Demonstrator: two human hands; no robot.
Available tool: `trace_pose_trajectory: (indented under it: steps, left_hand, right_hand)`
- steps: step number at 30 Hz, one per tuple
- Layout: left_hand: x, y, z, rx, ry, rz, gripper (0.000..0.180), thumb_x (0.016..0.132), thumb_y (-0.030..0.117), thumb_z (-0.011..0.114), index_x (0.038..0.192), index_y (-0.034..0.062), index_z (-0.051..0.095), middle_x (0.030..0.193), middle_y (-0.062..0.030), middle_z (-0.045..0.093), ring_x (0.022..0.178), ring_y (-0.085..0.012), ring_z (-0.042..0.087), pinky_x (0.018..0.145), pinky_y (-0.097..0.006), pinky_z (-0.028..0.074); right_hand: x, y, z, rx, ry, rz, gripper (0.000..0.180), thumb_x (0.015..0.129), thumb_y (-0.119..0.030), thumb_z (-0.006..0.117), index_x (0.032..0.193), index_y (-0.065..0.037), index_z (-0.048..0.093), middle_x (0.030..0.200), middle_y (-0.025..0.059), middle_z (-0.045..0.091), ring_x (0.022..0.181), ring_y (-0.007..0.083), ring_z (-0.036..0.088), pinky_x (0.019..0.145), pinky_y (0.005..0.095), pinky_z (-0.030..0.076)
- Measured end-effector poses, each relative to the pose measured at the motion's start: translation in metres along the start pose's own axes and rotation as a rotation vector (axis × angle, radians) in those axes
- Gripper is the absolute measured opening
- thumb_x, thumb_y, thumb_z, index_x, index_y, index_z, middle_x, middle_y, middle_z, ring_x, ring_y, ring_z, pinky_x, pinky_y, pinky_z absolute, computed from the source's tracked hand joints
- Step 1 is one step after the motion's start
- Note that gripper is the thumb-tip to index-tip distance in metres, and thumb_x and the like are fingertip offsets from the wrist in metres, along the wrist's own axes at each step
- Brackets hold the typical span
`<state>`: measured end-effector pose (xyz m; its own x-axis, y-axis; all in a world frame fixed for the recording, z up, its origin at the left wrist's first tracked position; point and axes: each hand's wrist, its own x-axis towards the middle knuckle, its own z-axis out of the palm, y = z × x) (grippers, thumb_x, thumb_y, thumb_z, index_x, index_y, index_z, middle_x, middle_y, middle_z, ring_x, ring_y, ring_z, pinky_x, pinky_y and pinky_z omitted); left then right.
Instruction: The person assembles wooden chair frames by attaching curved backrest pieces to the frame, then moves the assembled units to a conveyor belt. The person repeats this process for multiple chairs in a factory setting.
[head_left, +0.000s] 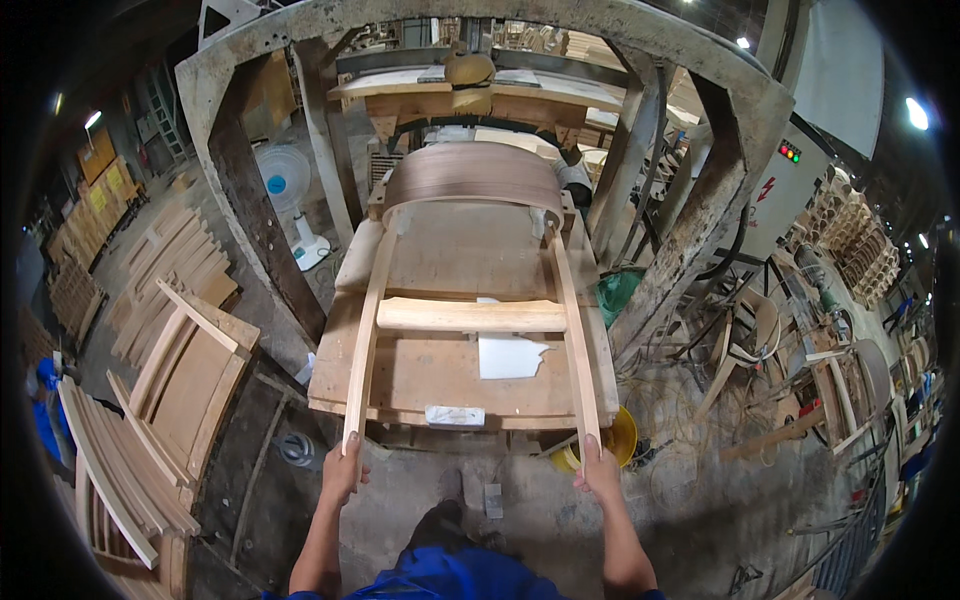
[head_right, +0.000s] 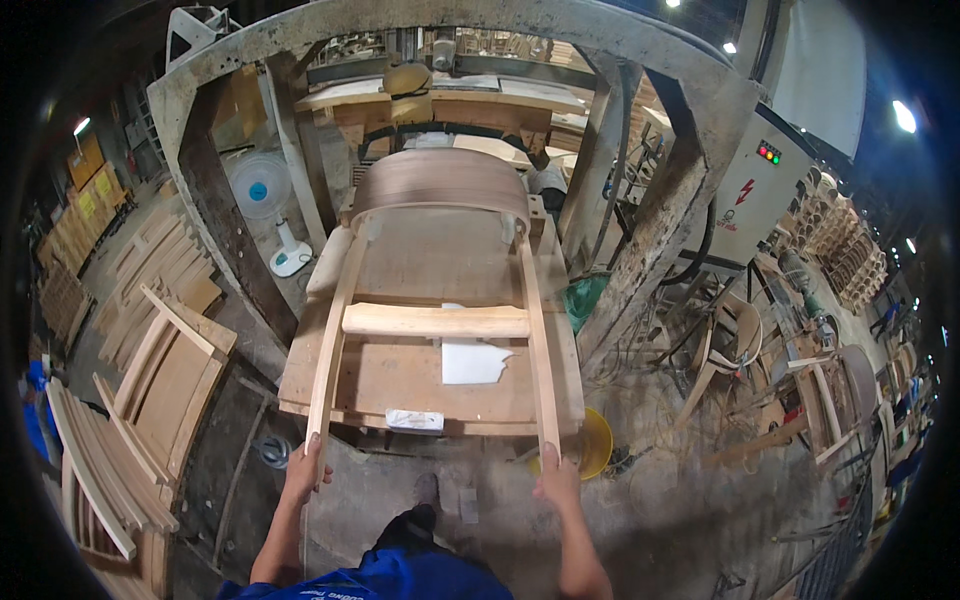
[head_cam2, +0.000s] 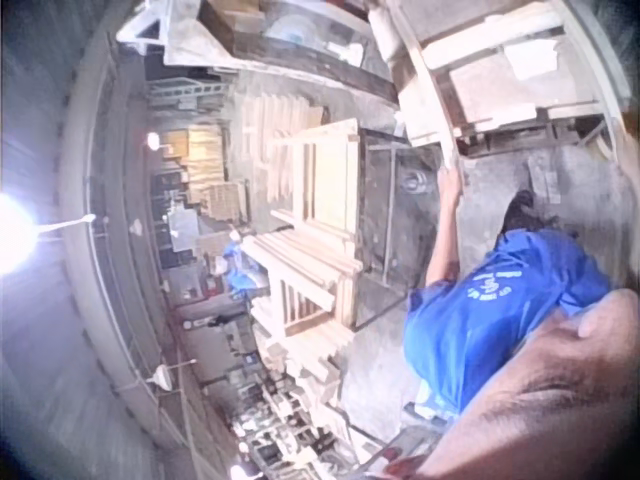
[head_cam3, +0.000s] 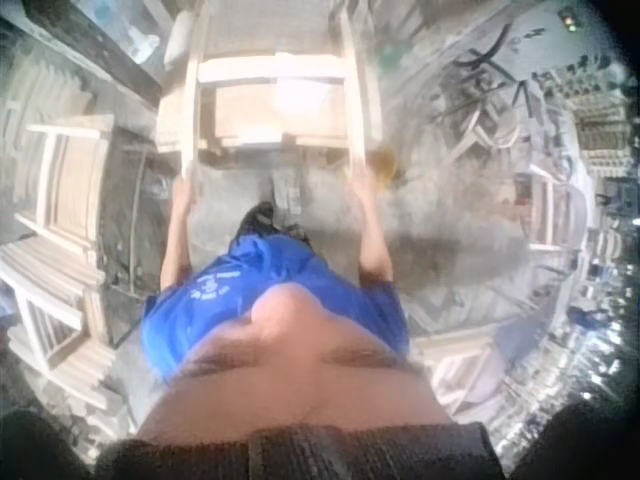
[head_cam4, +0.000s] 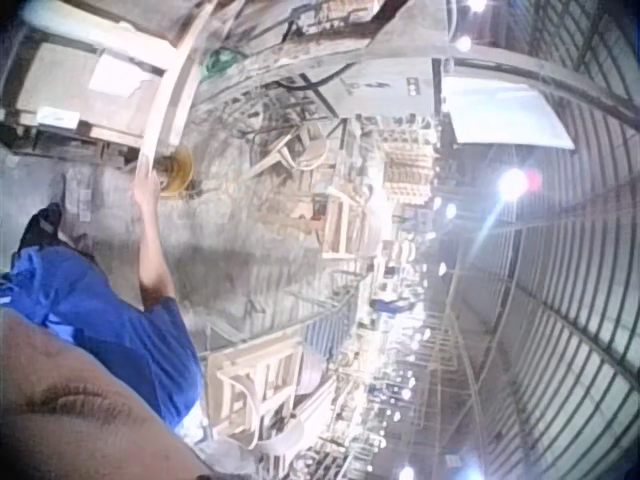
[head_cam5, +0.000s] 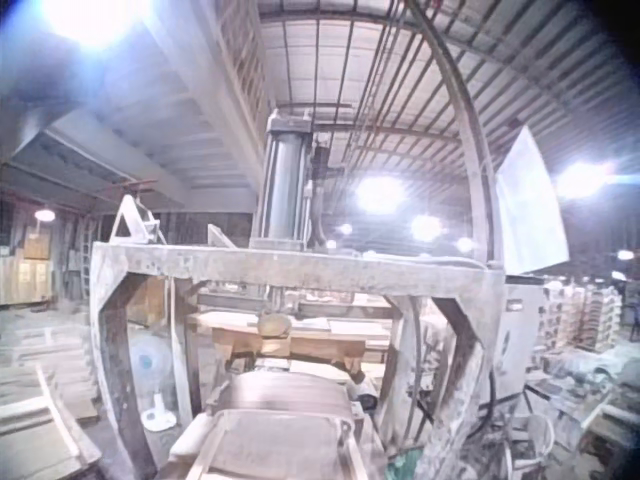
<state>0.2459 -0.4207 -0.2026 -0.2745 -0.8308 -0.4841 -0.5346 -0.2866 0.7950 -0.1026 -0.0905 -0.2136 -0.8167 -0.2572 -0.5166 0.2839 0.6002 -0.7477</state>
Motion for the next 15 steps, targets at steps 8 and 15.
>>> trace_pose_trajectory:
  steps: [8, 15]
  left_hand:
    - [0.061, 0.043, -0.004, -0.022, -0.046, -0.020, 0.067, 0.100, 0.061, 0.053, 0.132, 0.0025, 0.062, 0.073, -0.0117, 0.068, 0.054, -0.0197, 0.066, 0.041, -0.032, 0.042]
    - [0.121, 0.084, 0.016, -0.063, -0.078, 0.039, 0.063, 0.103, 0.058, 0.051, 0.125, -0.0003, 0.061, 0.070, -0.0114, 0.066, 0.051, -0.0190, 0.064, 0.041, -0.031, 0.042]
  right_hand:
    - [0.036, -0.046, 0.026, 0.116, -0.021, 0.028, 0.068, 0.101, -0.065, 0.052, 0.125, -0.002, 0.060, 0.084, 0.0141, 0.067, 0.055, 0.0223, 0.068, 0.045, 0.0318, 0.051]
    - [0.078, -0.093, 0.046, 0.166, 0.060, -0.039, 0.061, 0.103, -0.056, 0.055, 0.133, -0.004, 0.058, 0.094, 0.0125, 0.067, 0.067, 0.0206, 0.069, 0.051, 0.0324, 0.058]
